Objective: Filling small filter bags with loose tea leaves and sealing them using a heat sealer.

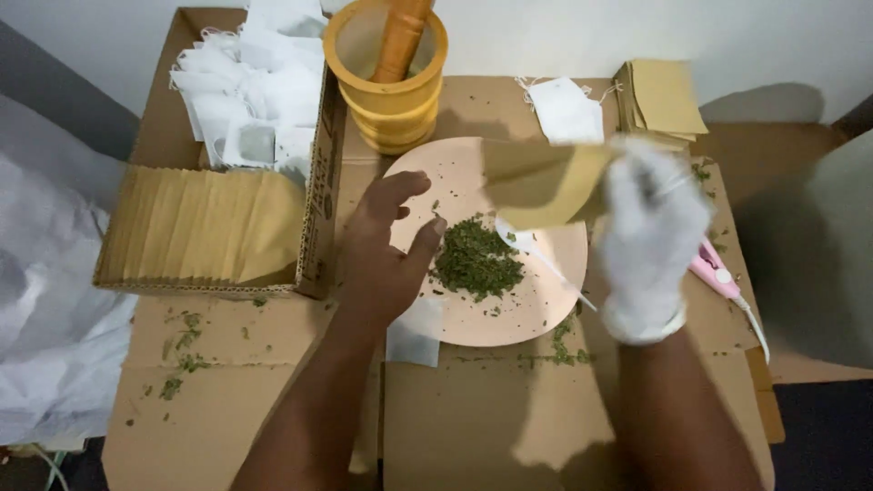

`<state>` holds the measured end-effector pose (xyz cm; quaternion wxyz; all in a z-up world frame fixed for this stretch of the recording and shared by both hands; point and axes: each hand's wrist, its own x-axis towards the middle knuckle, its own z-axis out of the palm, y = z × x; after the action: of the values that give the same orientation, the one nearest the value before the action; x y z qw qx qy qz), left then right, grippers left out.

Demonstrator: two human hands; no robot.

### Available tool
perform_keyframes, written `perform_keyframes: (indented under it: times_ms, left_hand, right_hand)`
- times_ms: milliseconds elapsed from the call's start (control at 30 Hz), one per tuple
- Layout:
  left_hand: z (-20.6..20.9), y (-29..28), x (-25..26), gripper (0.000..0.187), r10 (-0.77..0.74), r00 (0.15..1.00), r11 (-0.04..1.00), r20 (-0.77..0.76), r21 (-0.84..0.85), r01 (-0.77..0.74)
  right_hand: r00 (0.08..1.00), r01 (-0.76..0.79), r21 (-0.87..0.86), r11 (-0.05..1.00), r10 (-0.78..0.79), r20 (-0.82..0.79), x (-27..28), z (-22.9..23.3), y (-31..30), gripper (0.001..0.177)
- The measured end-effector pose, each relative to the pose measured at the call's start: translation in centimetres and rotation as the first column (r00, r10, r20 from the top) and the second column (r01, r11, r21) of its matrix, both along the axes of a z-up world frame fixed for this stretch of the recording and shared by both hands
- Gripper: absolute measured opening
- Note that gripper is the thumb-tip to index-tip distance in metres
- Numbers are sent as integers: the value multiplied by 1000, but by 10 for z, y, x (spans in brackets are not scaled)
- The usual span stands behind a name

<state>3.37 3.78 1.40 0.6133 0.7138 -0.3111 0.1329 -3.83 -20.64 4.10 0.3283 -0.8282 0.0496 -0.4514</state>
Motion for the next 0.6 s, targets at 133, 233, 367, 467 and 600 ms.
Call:
perform_keyframes:
  times_ms: [133,233,367,467,600]
  left_hand:
    - [9,6,-1,30,80,997,990,10,117,-80]
    - [9,5,2,28,72,997,990,9,121,-73]
    - [5,6,1,28,84,994,987,72,132,-93]
    - [4,4,1,27,77,984,985,158,141,-100]
    - [13,0,-1,24,99,979,979,179,156,-128]
  right_hand:
    - [982,162,-403,901,-106,158,35,21,-81,19]
    - [952,263,-498,826,-138,274,60,22,-140,21]
    - [855,517,-680,520,-360,374,89,-12,-194,25]
    - [762,566,-794,222,-509,401,92,-36,-213,34]
    - [845,410,-849,333,-488,216,87,-53,-203,31]
